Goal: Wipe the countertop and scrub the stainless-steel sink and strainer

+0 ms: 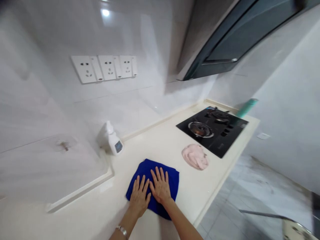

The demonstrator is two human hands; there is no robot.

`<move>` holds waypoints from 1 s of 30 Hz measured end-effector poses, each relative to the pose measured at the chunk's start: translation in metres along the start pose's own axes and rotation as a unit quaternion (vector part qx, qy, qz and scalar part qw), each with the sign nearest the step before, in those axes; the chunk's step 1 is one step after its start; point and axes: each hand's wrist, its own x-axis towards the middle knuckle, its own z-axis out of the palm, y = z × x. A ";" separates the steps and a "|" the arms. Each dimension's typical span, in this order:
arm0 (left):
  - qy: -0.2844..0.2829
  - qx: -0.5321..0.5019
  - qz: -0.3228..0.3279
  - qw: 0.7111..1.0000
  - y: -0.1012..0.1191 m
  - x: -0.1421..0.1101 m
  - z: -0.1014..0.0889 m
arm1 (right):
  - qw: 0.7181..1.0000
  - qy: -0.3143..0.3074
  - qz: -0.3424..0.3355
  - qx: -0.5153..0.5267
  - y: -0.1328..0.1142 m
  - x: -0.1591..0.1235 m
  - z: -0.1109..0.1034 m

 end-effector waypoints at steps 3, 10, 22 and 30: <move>-0.009 0.008 -0.042 0.999 -0.013 -0.011 -0.009 | 1.000 0.024 -0.001 -0.007 -0.026 0.011 0.010; -0.018 0.061 -0.187 0.980 -0.025 -0.095 -0.056 | 0.980 0.078 -0.178 0.051 -0.109 -0.027 0.030; 0.035 0.140 -0.454 0.879 0.019 -0.240 -0.107 | 0.851 0.037 -0.476 0.219 -0.239 -0.085 0.051; 0.083 0.280 -0.585 0.757 0.079 -0.297 -0.080 | 0.728 -0.003 -0.635 0.258 -0.269 -0.137 0.050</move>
